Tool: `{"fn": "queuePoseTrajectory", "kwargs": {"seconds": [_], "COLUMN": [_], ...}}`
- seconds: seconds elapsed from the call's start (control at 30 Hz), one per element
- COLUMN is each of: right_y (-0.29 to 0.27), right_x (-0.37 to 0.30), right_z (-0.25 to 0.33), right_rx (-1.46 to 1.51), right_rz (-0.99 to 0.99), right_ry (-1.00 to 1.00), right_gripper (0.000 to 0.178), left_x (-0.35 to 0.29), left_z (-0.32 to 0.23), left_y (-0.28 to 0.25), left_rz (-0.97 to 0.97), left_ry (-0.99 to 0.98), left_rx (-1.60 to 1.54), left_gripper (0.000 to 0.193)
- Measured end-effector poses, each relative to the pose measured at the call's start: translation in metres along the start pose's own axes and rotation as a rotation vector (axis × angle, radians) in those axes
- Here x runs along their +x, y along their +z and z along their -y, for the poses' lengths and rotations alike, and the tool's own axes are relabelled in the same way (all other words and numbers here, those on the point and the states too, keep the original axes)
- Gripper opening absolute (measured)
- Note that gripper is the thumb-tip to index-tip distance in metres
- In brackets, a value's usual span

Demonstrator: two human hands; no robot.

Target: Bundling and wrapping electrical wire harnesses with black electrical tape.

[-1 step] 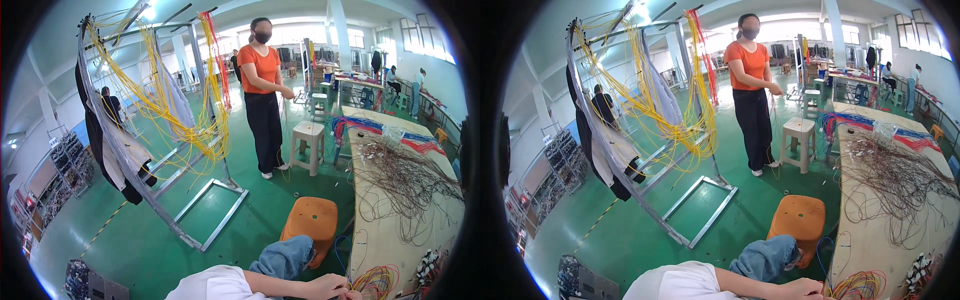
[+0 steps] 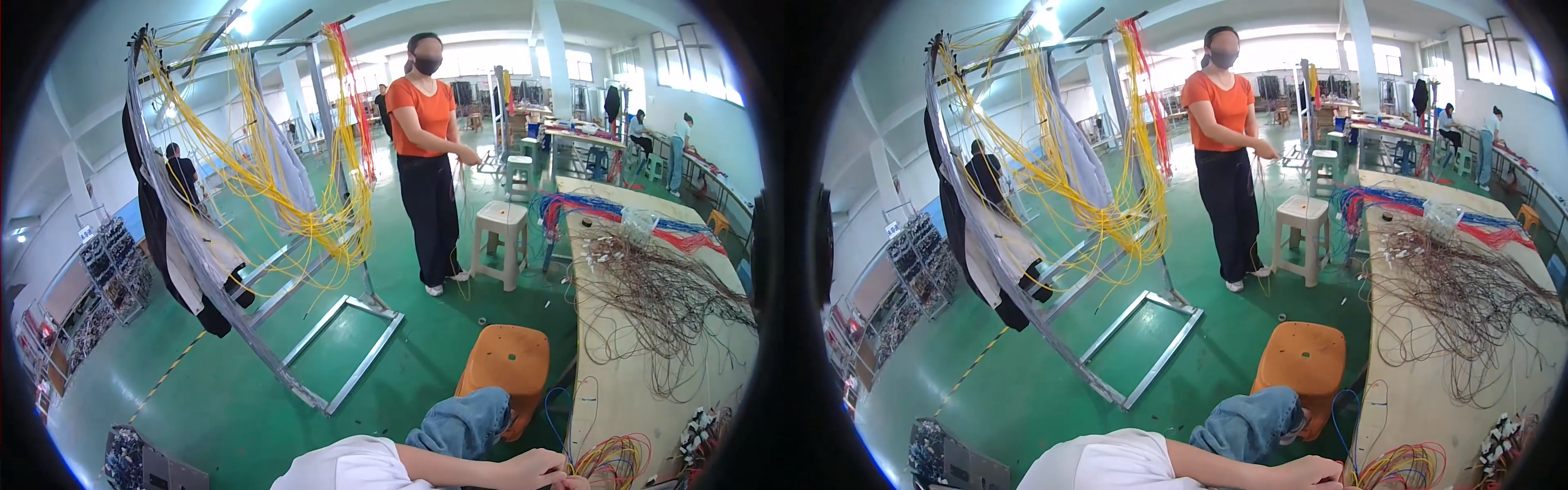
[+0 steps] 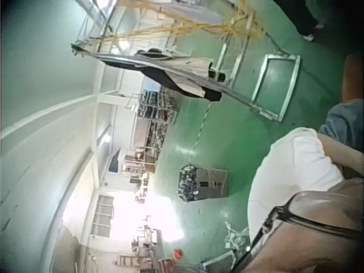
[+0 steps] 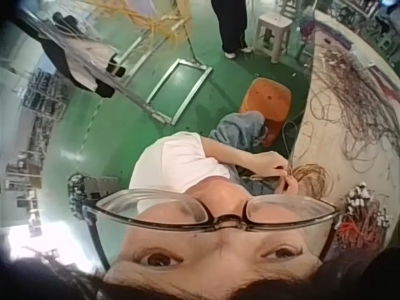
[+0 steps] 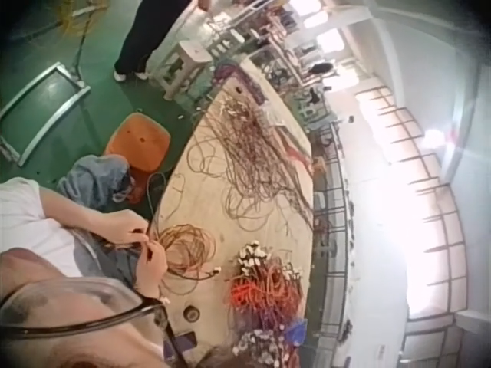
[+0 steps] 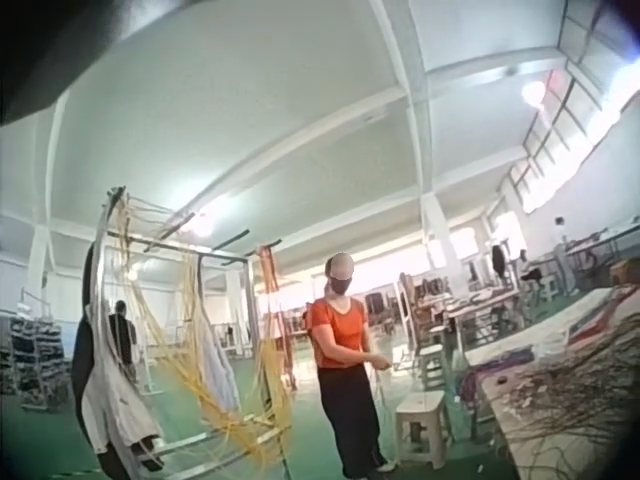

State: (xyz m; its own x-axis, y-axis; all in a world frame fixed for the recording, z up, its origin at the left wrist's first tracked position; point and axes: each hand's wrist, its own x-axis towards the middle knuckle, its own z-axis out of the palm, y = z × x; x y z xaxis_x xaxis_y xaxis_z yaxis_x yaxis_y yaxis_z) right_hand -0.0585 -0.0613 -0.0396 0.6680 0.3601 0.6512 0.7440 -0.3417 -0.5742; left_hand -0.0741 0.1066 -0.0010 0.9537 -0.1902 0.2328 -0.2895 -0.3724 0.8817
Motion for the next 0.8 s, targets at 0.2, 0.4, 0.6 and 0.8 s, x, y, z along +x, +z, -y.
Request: {"fn": "queuePoseTrajectory", "kwargs": {"seconds": [0.2,0.4,0.6,0.8], "right_y": [-0.008,-0.019,-0.029,-0.033], "right_x": [-0.005,-0.003,-0.016,-0.005], "right_z": [0.001,0.013,0.007,0.011], "right_rx": [-0.027,-0.079,0.035,0.052], "right_rz": [0.145,0.168,0.145,0.148], "right_ry": [0.06,0.219,0.385,0.364], "right_gripper": [0.011,0.016,0.012,0.012], "left_x": [-0.006,-0.003,-0.009,0.002], "left_z": [0.01,0.031,0.041,0.029], "left_y": [0.012,0.02,0.013,0.003], "left_rz": [-0.048,0.2,0.164,0.206], "left_ry": [-0.026,-0.557,-0.415,0.065], "left_rx": [-0.083,-0.946,-0.808,-0.146], "left_gripper": [0.022,0.025,0.026,0.014]}}
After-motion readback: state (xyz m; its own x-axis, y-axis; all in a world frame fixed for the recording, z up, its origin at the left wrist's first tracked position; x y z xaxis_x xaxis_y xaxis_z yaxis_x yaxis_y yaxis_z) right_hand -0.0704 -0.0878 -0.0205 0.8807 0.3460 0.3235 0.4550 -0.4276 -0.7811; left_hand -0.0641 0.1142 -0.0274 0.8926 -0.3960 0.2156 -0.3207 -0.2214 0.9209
